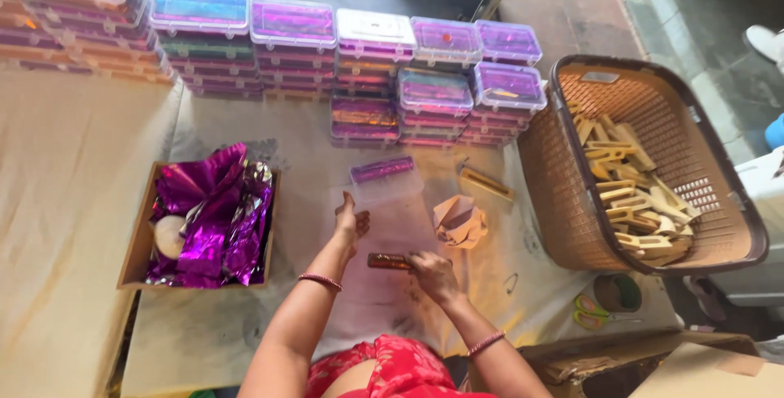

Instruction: The recorder is wrapping wooden sticks in silver foil and plastic and organizing them into purple boxes.

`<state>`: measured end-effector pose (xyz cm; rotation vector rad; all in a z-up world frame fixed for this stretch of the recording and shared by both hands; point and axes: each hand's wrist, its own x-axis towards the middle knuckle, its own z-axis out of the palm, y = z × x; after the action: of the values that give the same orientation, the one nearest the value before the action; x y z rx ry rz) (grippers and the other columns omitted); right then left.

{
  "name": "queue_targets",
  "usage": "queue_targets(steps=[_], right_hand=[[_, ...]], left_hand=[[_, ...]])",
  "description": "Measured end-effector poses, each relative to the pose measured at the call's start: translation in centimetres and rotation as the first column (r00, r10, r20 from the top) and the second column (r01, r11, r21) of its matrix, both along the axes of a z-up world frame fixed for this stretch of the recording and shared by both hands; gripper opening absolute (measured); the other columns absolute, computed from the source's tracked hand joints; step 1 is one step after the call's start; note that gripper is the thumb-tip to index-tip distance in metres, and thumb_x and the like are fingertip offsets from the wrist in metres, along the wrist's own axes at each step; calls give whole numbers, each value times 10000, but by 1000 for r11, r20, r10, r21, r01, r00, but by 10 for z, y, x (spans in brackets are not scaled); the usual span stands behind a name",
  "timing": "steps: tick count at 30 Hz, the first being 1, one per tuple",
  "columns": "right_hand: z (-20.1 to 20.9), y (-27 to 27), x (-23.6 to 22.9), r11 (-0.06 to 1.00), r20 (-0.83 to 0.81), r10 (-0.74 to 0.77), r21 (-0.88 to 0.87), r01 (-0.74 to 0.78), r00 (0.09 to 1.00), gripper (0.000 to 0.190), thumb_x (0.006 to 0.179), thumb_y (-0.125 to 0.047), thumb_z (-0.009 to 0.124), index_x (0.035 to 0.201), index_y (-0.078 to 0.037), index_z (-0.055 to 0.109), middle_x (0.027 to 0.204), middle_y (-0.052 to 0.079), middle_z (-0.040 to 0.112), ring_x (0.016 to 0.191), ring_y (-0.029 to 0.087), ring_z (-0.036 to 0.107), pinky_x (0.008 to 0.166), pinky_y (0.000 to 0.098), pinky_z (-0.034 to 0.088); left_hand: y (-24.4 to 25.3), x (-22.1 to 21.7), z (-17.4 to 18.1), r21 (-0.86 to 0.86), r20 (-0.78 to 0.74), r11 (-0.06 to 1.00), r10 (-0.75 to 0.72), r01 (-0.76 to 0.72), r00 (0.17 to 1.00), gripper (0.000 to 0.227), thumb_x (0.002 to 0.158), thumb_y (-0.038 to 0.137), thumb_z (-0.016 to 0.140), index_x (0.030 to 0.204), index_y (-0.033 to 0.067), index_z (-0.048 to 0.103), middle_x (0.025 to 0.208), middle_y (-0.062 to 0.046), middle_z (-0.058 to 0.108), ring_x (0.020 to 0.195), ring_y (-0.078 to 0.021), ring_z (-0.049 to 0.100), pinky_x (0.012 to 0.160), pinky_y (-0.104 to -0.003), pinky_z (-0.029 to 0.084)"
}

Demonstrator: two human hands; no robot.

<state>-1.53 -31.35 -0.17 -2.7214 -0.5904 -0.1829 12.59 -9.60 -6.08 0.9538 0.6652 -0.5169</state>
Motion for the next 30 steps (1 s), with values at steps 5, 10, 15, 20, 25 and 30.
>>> queue_targets(steps=[5,10,15,20,25,30], right_hand=[[2,-14,-6,996,-60,-80,45,83,995,360,752,-157,802,1106,-114,748,1024,97,740,935,318,701,789,426,563],[5,-24,21,984,-33,-103,142,106,994,360,737,-162,844,1081,-105,754,1067,85,756,967,301,716,806,399,575],[34,-7,93,790,111,-7,610,-62,994,391,769,-23,853,1132,-47,711,1109,113,741,998,286,741,864,357,605],[38,8,156,808,83,87,576,-119,993,374,769,-29,860,1112,-53,712,1121,112,722,998,286,734,834,356,609],[21,11,186,827,79,194,523,-206,978,381,773,-24,852,1130,-52,723,1104,110,722,1005,302,717,828,372,596],[12,5,190,874,109,199,431,-227,974,328,801,-22,805,1117,-47,716,1116,115,721,1012,329,708,842,389,586]], left_hand=[[-21,17,-14,-67,-4,998,-11,11,1000,857,979,680,427,1569,82,258,1402,-240,609,1294,-341,586,1064,-454,482],[-19,22,37,112,99,990,-91,80,991,675,948,623,493,1393,118,438,1304,-121,656,1197,-242,601,999,-445,466],[-17,53,13,141,545,975,67,-170,836,239,896,165,719,1076,79,588,1049,-23,659,1035,-146,616,936,-300,462],[-6,45,14,209,594,956,44,-208,803,179,878,11,633,1040,61,575,973,-31,630,929,-166,569,839,-329,474],[-2,30,-10,645,616,665,-161,-377,771,158,857,60,707,916,38,563,1115,-49,761,1007,-234,688,897,-369,520],[-3,11,29,815,422,532,-271,-231,865,440,772,139,823,1142,94,587,1151,-117,663,1087,-297,647,891,-442,510]])
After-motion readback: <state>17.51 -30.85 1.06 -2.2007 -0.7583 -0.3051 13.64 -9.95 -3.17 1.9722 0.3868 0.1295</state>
